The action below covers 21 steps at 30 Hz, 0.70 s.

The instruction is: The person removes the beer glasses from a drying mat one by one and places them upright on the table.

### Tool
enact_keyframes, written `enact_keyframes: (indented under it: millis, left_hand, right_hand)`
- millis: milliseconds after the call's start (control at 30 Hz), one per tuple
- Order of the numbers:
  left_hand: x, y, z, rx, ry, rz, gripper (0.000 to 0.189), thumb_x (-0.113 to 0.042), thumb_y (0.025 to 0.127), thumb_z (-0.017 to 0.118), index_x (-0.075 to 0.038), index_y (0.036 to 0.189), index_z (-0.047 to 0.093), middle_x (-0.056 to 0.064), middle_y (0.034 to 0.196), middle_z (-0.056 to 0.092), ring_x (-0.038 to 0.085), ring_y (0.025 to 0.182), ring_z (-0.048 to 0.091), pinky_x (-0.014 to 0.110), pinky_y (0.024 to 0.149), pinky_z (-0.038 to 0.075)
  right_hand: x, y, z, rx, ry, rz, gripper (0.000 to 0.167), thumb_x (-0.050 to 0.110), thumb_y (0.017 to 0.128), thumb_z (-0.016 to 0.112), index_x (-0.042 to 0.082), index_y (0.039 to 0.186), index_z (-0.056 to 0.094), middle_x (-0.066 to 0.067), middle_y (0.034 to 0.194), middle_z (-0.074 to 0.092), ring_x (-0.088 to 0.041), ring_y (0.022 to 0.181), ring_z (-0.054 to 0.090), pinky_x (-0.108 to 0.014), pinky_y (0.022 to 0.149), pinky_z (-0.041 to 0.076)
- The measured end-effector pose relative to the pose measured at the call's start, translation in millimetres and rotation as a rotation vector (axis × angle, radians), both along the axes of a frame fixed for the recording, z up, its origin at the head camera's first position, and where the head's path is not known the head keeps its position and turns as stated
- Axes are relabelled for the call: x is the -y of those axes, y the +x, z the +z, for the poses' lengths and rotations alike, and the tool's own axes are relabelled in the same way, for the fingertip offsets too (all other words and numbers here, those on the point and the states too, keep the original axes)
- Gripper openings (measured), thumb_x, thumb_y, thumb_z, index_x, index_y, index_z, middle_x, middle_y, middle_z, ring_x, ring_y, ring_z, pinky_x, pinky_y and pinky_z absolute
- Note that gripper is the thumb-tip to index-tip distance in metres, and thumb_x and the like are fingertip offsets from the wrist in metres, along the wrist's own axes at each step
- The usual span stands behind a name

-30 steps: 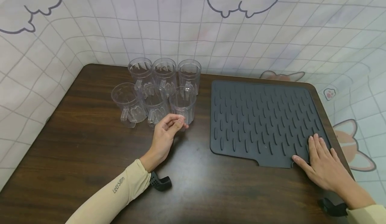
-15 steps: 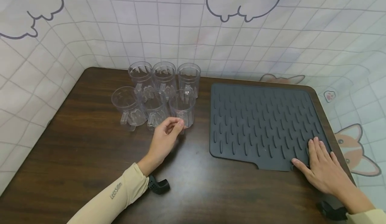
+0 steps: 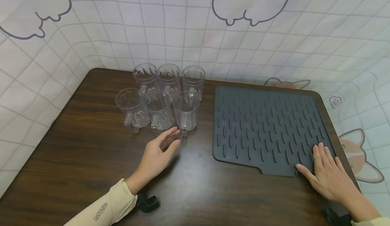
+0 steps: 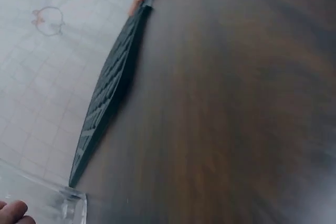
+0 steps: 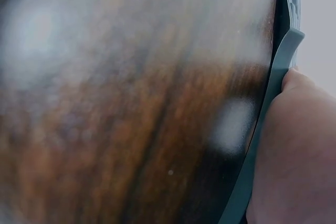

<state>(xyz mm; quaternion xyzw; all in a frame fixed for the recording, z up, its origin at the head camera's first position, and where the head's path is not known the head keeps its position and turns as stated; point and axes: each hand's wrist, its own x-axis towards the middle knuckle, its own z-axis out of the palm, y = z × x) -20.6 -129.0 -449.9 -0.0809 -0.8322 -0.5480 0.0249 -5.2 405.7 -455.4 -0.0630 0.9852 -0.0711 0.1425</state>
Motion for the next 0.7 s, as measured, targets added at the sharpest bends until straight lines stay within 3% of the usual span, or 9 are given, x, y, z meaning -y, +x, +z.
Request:
enact_keyframes:
  millis: [133, 200, 267, 333, 467, 700]
  left_hand:
    - [14.9, 9.3, 3.4, -0.33, -0.209, -0.102, 0.052, -0.01, 0.096, 0.072, -0.005, 0.145, 0.058, 0.013, 0.143, 0.066, 0.029, 0.131, 0.066, 0.034, 0.108, 0.055]
    - [24.3, 9.5, 7.5, -0.48, -0.261, -0.143, 0.051, -0.007, 0.094, 0.072, -0.002, 0.143, 0.059, 0.017, 0.143, 0.065, 0.032, 0.129, 0.067, 0.024, 0.111, 0.052]
    - [34.7, 7.0, 12.9, -0.591, -0.281, -0.155, 0.046, -0.012, 0.098, 0.069, 0.0, 0.141, 0.061, 0.019, 0.142, 0.065, 0.032, 0.129, 0.067, 0.017, 0.114, 0.046]
    - [46.3, 3.2, 19.3, -0.671, -0.29, -0.124, 0.042, -0.02, 0.103, 0.063, 0.001, 0.139, 0.062, 0.021, 0.139, 0.067, 0.03, 0.13, 0.067, 0.015, 0.116, 0.042]
    - [73.0, -3.4, 32.9, -0.76, -0.348, -0.036, 0.046, -0.032, 0.107, 0.054, 0.001, 0.137, 0.064, 0.021, 0.134, 0.07, 0.025, 0.133, 0.065, 0.016, 0.118, 0.041]
    - [121.6, -5.0, 53.7, -0.74, -0.565, -0.011, 0.053, -0.044, 0.108, 0.048, -0.003, 0.138, 0.065, 0.018, 0.134, 0.07, 0.031, 0.134, 0.063, 0.016, 0.126, 0.03]
  right_hand:
    - [-1, 2.0, -0.6, -0.016, 0.002, 0.004, 0.096, 0.054, 0.109, 0.041, -0.016, 0.158, -0.002, -0.042, 0.164, -0.008, -0.058, 0.155, -0.009, -0.08, 0.12, -0.004]
    - [-1, 2.0, -1.4, -0.019, 0.004, 0.008, 0.095, 0.053, 0.109, 0.041, -0.016, 0.157, -0.003, -0.042, 0.164, -0.01, -0.058, 0.155, -0.01, -0.079, 0.12, -0.005]
    - [0, 1.8, -2.5, -0.019, 0.004, 0.011, 0.096, 0.053, 0.109, 0.041, -0.016, 0.157, -0.003, -0.042, 0.164, -0.01, -0.058, 0.155, -0.009, -0.078, 0.121, -0.005]
    - [1, 1.3, -4.0, -0.014, 0.004, 0.018, 0.096, 0.053, 0.109, 0.041, -0.017, 0.157, -0.003, -0.042, 0.163, -0.01, -0.059, 0.154, -0.009, -0.078, 0.12, -0.005]
    - [3, 1.6, -7.0, -0.025, 0.002, 0.03, 0.096, 0.053, 0.108, 0.043, -0.016, 0.158, -0.002, -0.042, 0.164, -0.008, -0.059, 0.154, -0.007, -0.076, 0.121, -0.009]
    - [1, -0.8, 3.4, -0.068, 0.008, 0.053, 0.093, 0.052, 0.108, 0.046, -0.013, 0.16, 0.004, -0.039, 0.166, -0.007, -0.058, 0.155, -0.004, -0.079, 0.12, -0.01]
